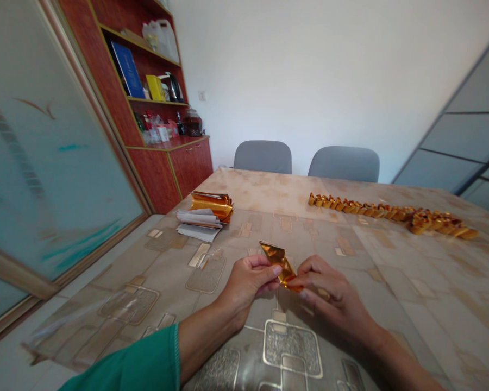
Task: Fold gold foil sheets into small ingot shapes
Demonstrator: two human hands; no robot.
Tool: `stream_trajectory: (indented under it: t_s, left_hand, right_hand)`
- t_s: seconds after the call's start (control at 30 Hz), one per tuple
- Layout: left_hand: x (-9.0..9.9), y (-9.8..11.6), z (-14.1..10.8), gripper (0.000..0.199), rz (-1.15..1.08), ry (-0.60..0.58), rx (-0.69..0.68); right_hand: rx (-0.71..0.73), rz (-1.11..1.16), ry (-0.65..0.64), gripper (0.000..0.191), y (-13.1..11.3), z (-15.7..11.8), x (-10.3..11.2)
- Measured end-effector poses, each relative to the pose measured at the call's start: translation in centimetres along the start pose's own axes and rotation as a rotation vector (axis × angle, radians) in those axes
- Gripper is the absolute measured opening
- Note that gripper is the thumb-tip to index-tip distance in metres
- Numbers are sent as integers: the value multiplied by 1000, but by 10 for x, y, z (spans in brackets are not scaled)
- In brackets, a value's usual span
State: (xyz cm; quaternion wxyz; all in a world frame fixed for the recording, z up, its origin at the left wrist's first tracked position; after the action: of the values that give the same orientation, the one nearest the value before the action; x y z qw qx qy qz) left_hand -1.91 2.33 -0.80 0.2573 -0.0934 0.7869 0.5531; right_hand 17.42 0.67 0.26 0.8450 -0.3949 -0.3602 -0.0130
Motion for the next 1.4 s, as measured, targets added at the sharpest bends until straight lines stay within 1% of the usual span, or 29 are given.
stream_trajectory:
  t_s: [0.13,0.23,0.3,0.4,0.47,0.5,0.53,0.6,0.67,0.8,0.9,1.03,1.2,1.3,1.4]
  left_hand:
    - [-1,-1,-1,44,-5,-3,-19]
    - [-1,0,-1,45,-13,-4,-21]
    - [0,1,1,45,-21,2,-22]
    - [1,4,2,41,-22,6,-18]
    - [2,4,3,38,-13,-2,-20]
    - [3,4,2,38,-6,-8,-24]
    - [3,4,2,38,0,-13,-30]
    - [2,3,1,39,11,-23,-47]
    - [1,2,-1,40,19,-33,-60]
    - [-2,0,-4,42,32,-58,-76]
    - [-5,-1,-7,41,45,-71,-94]
    - [-8,0,-9,40,64,-77,-108]
    - [-8,1,-8,40,19,-45,-108]
    - [-8,0,-8,41,21,-42,-110]
    - [-9,-3,-9,38,69,-77,-132]
  right_hand:
    - [-75,87,25,16,-7,2,-6]
    - [-65,75,24,14,-6,0,-9]
    - [-19,2,14,19,-1,-2,-7]
    - [106,-146,-20,34,6,-5,0]
    - [162,-192,-48,34,8,-5,5]
    - [168,-189,-59,32,8,-4,6]
    - [150,-170,-65,28,7,-4,6]
    - [63,-87,-51,21,4,-2,4]
    - [-63,30,13,17,0,0,-3]
    - [-312,208,194,27,0,1,-16]
    - [-431,271,245,31,2,0,-20]
    - [-433,352,263,34,-3,3,-19]
    - [-426,562,268,34,-8,4,-21]
    - [-424,526,246,32,-6,3,-23]
    - [-461,386,251,33,-4,1,-24]
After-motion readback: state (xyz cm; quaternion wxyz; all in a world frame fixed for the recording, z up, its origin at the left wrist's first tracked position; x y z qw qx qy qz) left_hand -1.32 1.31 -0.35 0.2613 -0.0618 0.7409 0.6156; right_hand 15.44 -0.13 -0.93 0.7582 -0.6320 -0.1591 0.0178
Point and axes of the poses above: each hand's wrist, its own z-axis towards the middle knuckle, its own x-axis out of the back of the hand, y = z × x, the point moved 1 cm from there along z, towards the middle knuckle, and after that the axes turned 8 degrees about -y, right-handed, at the moved point
